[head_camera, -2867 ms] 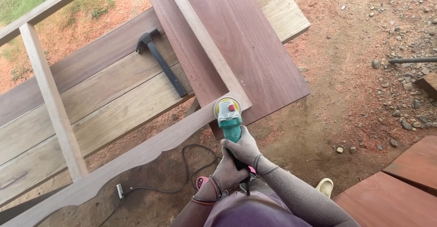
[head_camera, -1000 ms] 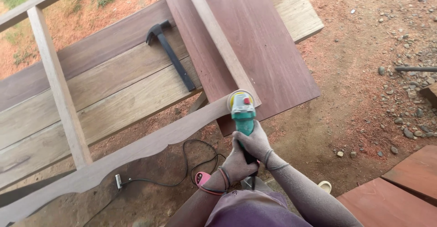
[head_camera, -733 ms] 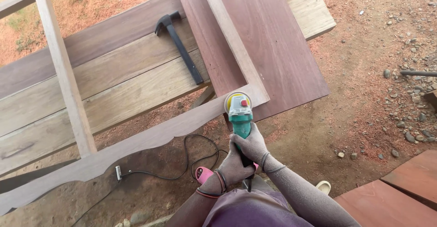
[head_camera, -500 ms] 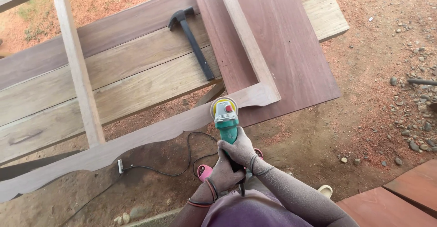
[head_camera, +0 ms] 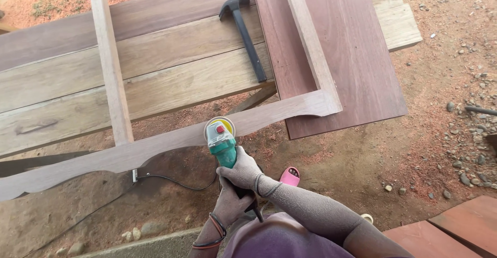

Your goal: Use an angle grinder with a sanding disc to smooth the edges of a wooden frame.

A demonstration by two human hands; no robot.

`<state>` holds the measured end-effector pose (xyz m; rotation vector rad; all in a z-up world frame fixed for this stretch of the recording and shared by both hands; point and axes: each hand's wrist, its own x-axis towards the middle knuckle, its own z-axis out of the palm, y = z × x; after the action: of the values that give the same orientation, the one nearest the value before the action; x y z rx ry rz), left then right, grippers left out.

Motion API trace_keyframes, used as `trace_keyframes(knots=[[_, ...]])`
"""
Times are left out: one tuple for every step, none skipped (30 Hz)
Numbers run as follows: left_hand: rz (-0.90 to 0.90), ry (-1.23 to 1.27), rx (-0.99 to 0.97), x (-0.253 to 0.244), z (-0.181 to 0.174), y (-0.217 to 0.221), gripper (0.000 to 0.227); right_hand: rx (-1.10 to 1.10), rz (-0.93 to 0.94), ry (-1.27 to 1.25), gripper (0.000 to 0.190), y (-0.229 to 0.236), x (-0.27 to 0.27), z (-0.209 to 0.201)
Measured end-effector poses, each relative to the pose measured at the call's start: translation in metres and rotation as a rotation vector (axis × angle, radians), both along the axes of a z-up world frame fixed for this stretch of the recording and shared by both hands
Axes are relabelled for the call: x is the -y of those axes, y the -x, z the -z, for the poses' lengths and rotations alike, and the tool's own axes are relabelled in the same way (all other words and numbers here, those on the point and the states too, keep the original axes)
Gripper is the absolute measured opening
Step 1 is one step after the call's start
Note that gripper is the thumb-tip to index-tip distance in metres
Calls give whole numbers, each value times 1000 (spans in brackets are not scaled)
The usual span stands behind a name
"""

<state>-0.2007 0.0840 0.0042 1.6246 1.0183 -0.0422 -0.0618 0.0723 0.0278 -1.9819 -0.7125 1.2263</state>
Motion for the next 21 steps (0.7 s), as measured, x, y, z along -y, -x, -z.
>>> trace_keyframes(knots=[[3, 4, 7, -1, -2, -1, 104, 7, 3, 4, 79, 0, -1, -2], [9, -4, -10, -1, -4, -2, 103, 6, -4, 22, 78, 0, -1, -3], [14, -13, -26, -2, -7, -3, 101, 4, -13, 39, 78, -1, -1, -5], [15, -9, -20, 0, 4, -3, 101, 10, -12, 43, 78, -4, 2, -3], [74, -74, 12, 2, 14, -3, 97, 20, 2, 34, 76, -6, 4, -2], [132, -138, 45, 4, 24, -3, 92, 29, 15, 26, 74, -10, 8, 0], [133, -134, 49, 7, 20, -10, 92, 33, 17, 30, 74, -13, 12, 2], [134, -30, 112, 10, 15, -17, 91, 37, 41, 10, 74, -18, 18, 5], [135, 75, 173, 14, 11, -24, 90, 39, 66, -11, 73, -23, 23, 7], [137, 80, 176, 19, 8, -33, 90, 42, 67, -7, 73, -29, 29, 8], [146, 90, 153, 24, 4, -41, 86, 54, 94, -26, 73, -35, 35, 8], [155, 100, 130, 29, 1, -49, 82, 66, 121, -45, 73, -41, 41, 9], [155, 103, 132, 32, -1, -57, 82, 68, 121, -42, 73, -48, 48, 10], [203, 105, 150, 36, -3, -65, 81, 68, 144, -29, 72, -56, 54, 10], [250, 106, 167, 40, -6, -73, 80, 66, 165, -16, 71, -62, 60, 10], [249, 109, 167, 45, -4, -80, 80, 66, 165, -13, 71, -69, 66, 11], [294, 108, 157, 50, -1, -88, 80, 48, 188, -7, 69, -77, 73, 11], [339, 107, 147, 55, 2, -95, 79, 30, 212, 0, 68, -84, 79, 12], [336, 109, 146, 60, 9, -102, 79, 30, 209, 2, 68, -92, 85, 11], [383, 121, 154, 66, 15, -110, 85, 33, 237, 1, 66, -99, 91, 10], [429, 133, 161, 71, 22, -116, 91, 35, 264, 0, 65, -107, 97, 9]])
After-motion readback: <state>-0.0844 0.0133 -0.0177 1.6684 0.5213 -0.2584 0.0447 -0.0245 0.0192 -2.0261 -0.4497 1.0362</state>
